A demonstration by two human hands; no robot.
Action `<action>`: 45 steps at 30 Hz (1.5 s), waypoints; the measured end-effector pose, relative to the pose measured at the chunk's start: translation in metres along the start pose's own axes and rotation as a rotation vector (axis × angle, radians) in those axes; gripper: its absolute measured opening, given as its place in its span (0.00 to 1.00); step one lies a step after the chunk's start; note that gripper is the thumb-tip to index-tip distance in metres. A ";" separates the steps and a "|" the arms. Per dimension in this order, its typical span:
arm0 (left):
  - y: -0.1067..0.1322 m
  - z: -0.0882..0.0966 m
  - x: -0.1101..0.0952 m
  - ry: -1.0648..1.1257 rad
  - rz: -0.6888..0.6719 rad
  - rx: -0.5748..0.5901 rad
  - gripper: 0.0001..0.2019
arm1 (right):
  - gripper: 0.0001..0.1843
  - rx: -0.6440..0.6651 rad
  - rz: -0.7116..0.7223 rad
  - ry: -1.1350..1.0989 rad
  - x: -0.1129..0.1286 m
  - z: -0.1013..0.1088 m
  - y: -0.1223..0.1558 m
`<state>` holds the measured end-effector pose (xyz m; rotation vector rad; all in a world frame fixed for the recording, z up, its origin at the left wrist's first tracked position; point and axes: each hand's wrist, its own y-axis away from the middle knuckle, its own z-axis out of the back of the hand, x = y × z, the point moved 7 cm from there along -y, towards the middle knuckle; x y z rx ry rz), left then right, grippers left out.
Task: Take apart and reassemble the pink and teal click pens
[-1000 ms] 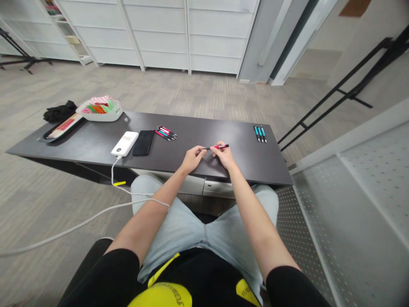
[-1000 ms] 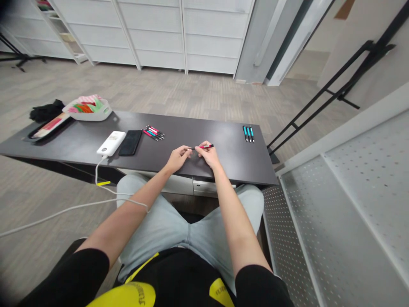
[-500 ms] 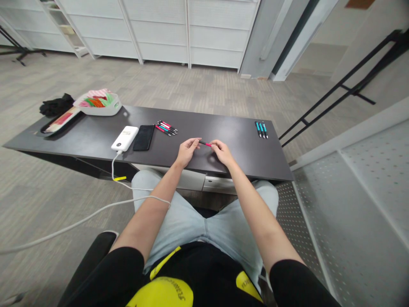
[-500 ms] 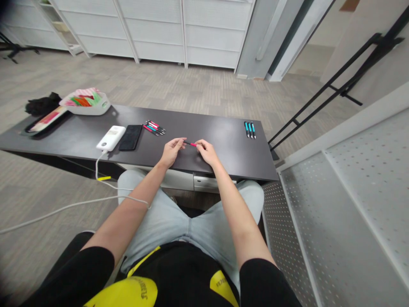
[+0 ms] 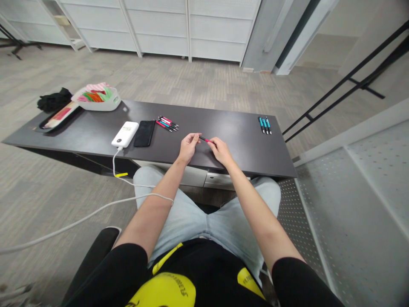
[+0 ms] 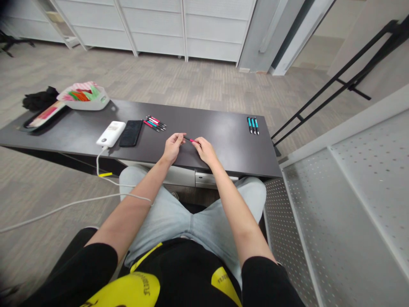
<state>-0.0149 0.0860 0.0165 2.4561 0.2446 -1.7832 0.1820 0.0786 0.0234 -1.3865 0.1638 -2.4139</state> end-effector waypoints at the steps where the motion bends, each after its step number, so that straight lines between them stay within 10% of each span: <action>1: 0.000 0.000 0.000 0.002 -0.004 0.000 0.13 | 0.17 -0.002 0.006 0.004 0.000 0.000 0.000; 45: 0.010 0.000 -0.007 -0.098 -0.015 -0.003 0.11 | 0.12 -0.109 -0.070 -0.020 -0.001 0.012 0.012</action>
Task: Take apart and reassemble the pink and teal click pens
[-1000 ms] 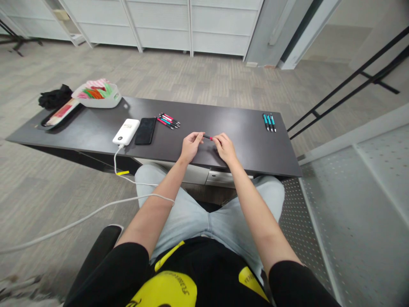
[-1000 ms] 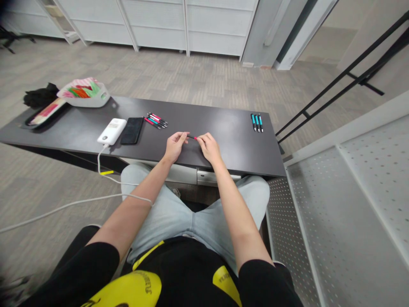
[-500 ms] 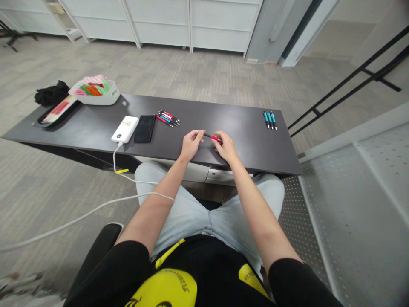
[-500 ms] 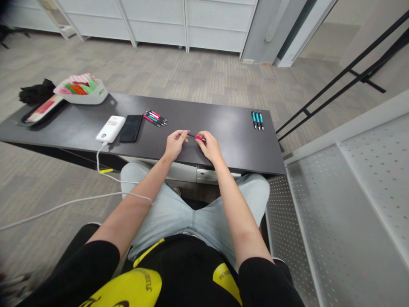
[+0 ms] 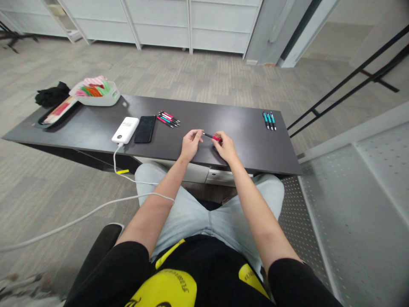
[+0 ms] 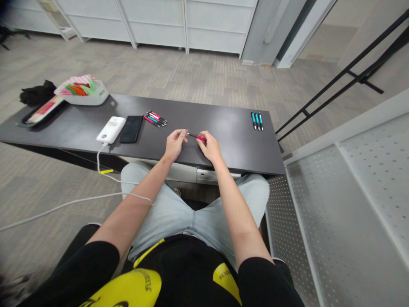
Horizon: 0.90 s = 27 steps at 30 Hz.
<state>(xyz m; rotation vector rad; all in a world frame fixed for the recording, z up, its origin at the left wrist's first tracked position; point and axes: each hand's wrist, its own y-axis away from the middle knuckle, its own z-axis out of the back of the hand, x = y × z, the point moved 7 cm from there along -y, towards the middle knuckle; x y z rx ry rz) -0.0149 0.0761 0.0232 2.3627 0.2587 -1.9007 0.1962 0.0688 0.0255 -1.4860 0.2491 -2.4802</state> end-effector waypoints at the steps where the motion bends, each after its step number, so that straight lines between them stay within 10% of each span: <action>1: 0.000 0.000 0.001 0.005 -0.004 -0.003 0.09 | 0.13 -0.011 -0.004 0.000 -0.001 0.001 0.000; 8: -0.012 0.010 -0.003 -0.071 -0.042 -0.052 0.11 | 0.19 -0.120 -0.075 -0.085 -0.013 0.009 -0.007; 18: -0.036 0.021 -0.019 -0.868 -0.184 0.091 0.10 | 0.20 -0.102 -0.138 -0.125 -0.009 0.011 -0.008; 27: -0.028 0.023 -0.026 -0.757 -0.193 0.049 0.19 | 0.23 -0.115 -0.115 -0.130 -0.009 0.010 -0.012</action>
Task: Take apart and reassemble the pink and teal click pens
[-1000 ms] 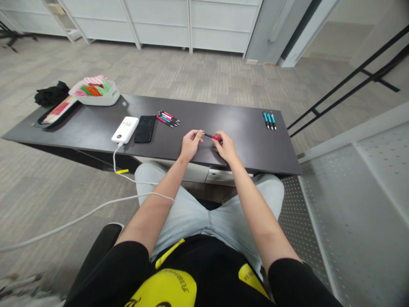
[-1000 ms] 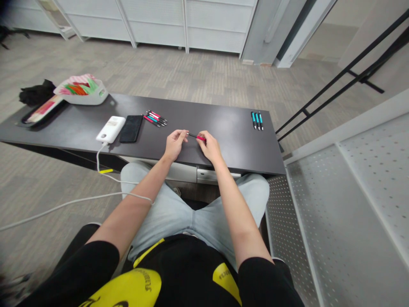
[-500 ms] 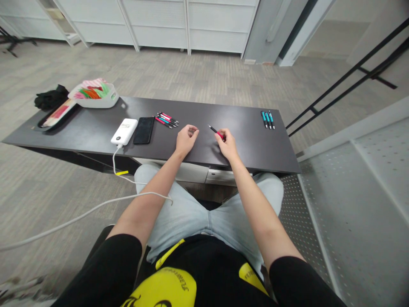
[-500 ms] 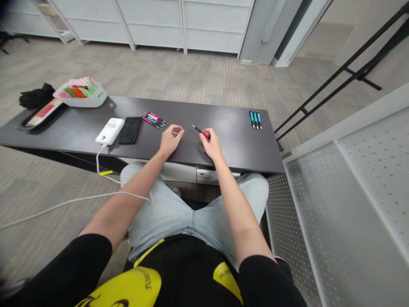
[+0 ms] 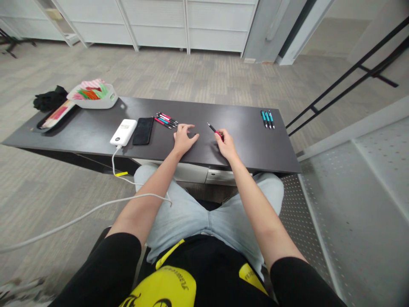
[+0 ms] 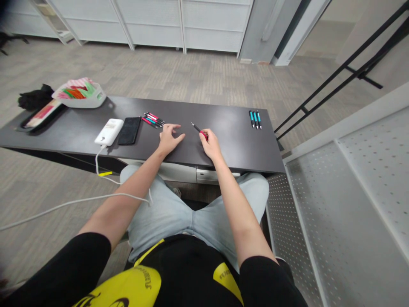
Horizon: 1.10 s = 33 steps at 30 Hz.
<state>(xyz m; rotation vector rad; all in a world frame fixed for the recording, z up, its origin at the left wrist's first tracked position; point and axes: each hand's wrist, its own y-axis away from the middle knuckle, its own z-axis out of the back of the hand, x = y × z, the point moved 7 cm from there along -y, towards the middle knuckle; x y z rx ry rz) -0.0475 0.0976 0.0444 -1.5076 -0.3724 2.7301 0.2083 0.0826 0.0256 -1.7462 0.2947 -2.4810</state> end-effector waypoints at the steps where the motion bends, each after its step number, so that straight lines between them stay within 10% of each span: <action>1: 0.002 -0.001 -0.005 0.053 -0.017 -0.018 0.18 | 0.24 0.012 0.009 -0.001 0.000 -0.001 0.000; 13: 0.009 -0.090 -0.059 0.899 0.174 0.205 0.06 | 0.45 0.122 -0.019 -0.025 -0.008 -0.009 0.004; 25: 0.015 -0.106 -0.058 1.015 0.179 -0.072 0.20 | 0.36 -0.056 0.051 -0.055 0.003 0.001 0.004; 33: 0.018 -0.073 -0.030 0.942 0.180 -0.067 0.22 | 0.20 0.027 0.149 0.005 -0.001 -0.010 0.002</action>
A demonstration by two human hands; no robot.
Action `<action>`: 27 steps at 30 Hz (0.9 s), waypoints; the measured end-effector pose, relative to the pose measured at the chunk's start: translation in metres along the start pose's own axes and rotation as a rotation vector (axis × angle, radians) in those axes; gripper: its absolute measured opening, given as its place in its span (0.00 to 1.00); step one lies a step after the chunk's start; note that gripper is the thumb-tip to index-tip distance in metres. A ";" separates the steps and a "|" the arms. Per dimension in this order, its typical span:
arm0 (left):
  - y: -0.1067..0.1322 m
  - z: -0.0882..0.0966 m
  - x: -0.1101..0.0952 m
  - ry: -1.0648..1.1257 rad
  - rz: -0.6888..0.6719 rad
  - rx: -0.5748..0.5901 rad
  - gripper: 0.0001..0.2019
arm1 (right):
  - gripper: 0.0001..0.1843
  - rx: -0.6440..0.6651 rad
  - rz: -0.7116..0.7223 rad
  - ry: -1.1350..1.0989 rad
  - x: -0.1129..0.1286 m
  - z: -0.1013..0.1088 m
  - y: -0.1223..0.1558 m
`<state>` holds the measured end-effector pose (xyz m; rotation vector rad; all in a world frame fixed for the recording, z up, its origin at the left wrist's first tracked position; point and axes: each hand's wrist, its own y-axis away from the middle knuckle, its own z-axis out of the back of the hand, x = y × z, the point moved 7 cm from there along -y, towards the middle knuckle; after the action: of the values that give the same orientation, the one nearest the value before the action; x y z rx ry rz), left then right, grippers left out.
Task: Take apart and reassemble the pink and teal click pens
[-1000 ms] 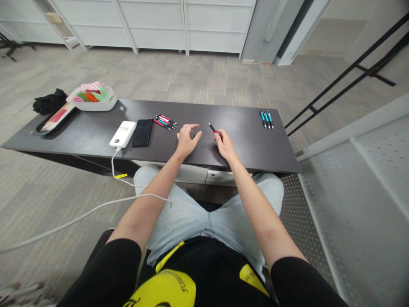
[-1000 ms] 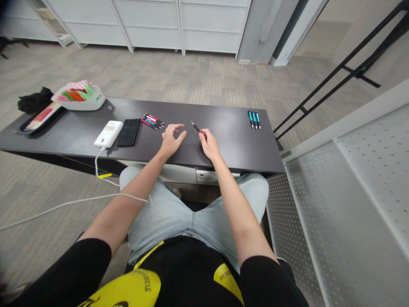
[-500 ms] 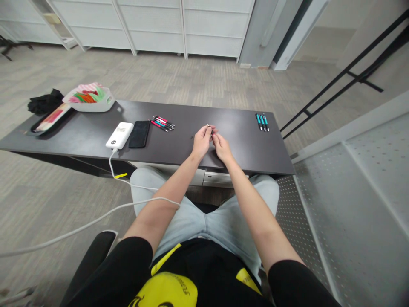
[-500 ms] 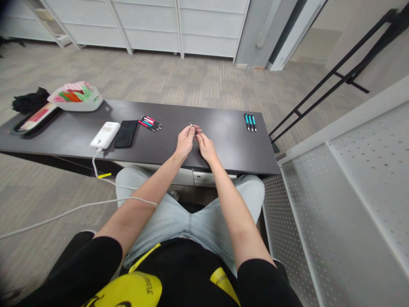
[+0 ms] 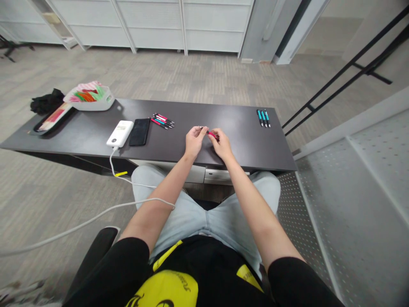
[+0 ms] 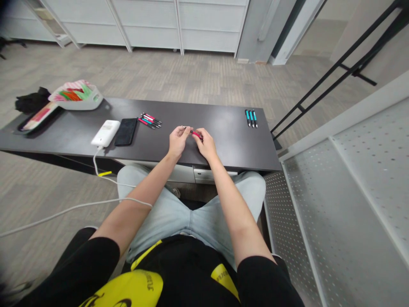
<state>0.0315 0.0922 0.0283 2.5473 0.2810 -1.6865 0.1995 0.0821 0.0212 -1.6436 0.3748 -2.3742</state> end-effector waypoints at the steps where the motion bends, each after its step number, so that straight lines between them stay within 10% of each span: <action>1: 0.001 0.007 -0.001 -0.033 -0.011 -0.003 0.23 | 0.18 0.022 -0.002 0.017 -0.001 -0.002 0.001; 7: 0.007 0.038 -0.008 -0.232 -0.114 -0.024 0.25 | 0.20 0.196 0.016 0.099 0.002 -0.015 0.003; 27: 0.012 0.044 -0.004 -0.202 -0.049 -0.035 0.33 | 0.17 0.267 0.058 0.248 0.005 -0.018 0.009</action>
<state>-0.0079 0.0728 0.0141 2.3393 0.3581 -1.9202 0.1814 0.0737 0.0165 -1.2127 0.1360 -2.4643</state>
